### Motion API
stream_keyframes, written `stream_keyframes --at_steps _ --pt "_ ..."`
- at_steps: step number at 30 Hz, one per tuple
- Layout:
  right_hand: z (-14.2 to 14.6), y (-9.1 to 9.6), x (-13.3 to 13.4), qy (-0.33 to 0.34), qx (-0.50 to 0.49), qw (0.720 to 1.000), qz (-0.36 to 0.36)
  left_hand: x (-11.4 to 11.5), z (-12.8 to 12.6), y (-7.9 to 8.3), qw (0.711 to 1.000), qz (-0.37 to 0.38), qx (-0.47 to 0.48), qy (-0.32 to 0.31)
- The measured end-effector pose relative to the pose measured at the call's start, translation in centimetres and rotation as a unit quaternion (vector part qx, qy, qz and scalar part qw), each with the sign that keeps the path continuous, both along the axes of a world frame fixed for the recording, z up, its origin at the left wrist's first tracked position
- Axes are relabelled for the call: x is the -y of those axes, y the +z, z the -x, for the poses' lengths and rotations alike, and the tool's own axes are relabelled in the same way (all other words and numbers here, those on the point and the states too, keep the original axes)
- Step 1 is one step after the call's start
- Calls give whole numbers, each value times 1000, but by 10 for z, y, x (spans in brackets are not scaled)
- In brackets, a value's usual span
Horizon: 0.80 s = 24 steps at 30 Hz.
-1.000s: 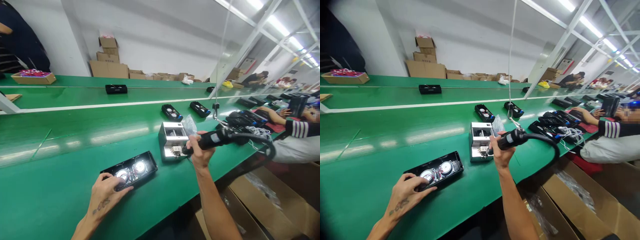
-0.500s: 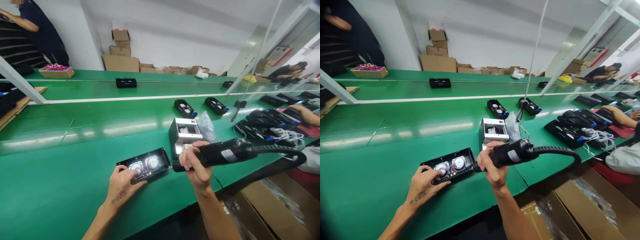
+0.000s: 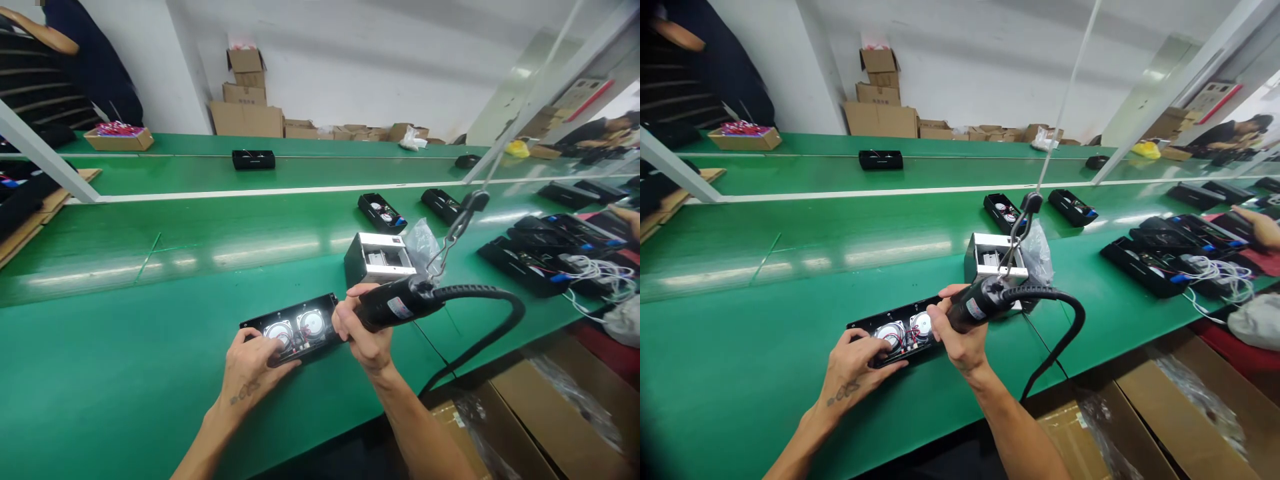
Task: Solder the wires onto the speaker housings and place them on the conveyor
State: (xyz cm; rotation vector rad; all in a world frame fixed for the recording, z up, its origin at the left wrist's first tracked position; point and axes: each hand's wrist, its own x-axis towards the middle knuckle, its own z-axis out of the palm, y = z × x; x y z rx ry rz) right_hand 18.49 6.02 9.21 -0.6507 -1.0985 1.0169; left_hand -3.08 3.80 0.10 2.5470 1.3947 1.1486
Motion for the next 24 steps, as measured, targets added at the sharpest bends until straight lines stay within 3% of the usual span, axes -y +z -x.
stream_keyframes --at_steps 24 --pt "9 0 -1 14 57 998 9 0 -1 3 1000 6 -7 3"
